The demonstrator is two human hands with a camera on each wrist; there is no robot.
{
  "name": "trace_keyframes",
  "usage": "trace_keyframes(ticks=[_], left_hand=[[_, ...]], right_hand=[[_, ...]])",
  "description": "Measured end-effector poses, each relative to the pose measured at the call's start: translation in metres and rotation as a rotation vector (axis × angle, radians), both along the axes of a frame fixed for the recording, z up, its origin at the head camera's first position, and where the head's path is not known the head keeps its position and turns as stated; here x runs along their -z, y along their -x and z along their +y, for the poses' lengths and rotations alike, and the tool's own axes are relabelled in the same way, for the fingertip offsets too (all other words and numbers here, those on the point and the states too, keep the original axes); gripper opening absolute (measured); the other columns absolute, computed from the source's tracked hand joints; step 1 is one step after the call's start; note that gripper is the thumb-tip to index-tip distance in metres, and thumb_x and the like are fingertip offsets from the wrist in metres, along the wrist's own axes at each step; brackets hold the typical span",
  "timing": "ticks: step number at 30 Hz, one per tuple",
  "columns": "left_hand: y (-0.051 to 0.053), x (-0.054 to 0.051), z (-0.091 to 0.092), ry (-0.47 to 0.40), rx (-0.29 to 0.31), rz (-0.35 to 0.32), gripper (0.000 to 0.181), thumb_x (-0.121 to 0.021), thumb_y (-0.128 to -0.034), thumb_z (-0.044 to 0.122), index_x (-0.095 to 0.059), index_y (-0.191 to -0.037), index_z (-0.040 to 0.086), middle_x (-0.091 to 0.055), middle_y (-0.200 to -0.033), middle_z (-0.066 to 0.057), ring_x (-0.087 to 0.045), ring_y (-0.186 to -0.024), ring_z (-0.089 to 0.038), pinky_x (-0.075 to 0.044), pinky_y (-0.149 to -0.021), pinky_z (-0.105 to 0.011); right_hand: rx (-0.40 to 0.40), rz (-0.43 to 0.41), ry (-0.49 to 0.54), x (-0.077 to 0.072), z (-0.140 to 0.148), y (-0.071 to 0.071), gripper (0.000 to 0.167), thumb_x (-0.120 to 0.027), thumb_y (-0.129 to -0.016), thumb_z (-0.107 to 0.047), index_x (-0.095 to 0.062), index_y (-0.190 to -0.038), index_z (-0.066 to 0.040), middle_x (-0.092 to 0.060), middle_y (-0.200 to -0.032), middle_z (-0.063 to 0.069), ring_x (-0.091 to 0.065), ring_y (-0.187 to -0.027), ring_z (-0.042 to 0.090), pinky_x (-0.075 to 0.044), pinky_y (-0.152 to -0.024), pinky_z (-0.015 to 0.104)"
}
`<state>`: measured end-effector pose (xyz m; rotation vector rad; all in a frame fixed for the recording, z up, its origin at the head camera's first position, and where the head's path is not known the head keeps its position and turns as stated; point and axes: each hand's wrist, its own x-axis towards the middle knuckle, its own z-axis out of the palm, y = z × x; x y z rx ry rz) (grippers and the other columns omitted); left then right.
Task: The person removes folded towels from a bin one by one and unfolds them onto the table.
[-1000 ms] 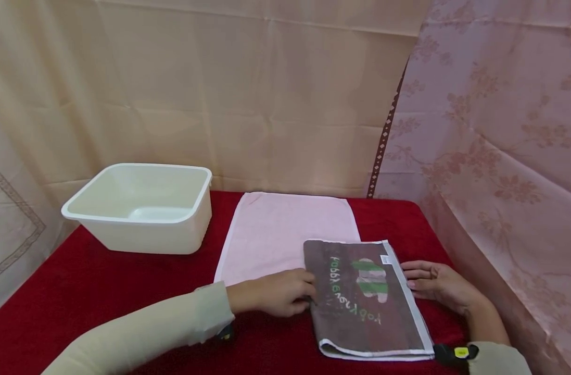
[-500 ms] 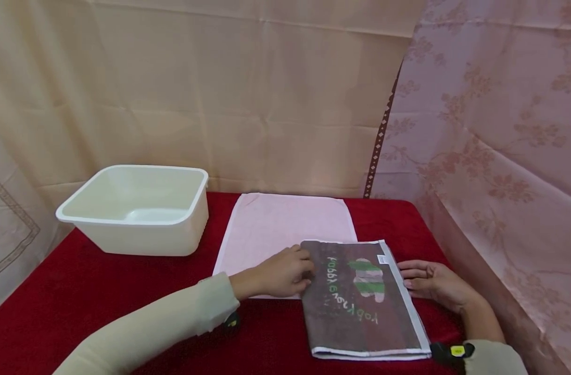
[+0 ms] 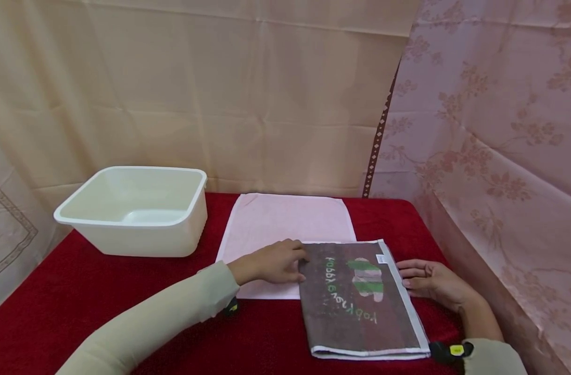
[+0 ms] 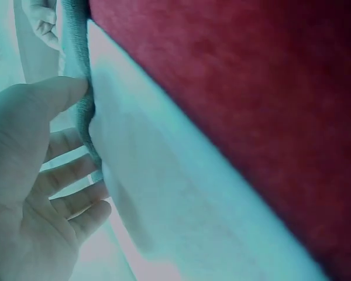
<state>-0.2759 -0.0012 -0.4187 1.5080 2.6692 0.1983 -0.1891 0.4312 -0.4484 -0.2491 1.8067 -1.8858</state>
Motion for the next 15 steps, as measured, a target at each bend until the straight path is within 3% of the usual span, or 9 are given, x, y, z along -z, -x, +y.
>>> trace_keyframes(ticks=[7,15], left_hand=[[-0.005,-0.011,0.01,0.002,0.066,0.115,0.037,-0.067,-0.0974,0.043,-0.07,-0.125,0.018,-0.062,-0.122,-0.001,-0.056,-0.106,-0.016,-0.049,-0.091,-0.031],[-0.011,-0.008,0.039,0.038,0.111,0.228,0.035,-0.063,-0.0995,0.046,-0.07,-0.124,0.022,-0.063,-0.116,0.003,-0.057,-0.102,-0.013,-0.05,-0.085,-0.031]], right_hand=[[0.013,0.01,-0.012,0.001,0.0,-0.001,0.042,-0.049,-0.103,0.005,-0.065,-0.134,-0.018,-0.071,-0.126,0.005,-0.07,-0.112,0.02,-0.057,-0.094,0.038],[0.033,0.012,-0.036,0.002,0.0,0.0,0.04,-0.052,-0.103,0.004,-0.066,-0.132,-0.019,-0.072,-0.125,0.004,-0.07,-0.11,0.019,-0.058,-0.093,0.038]])
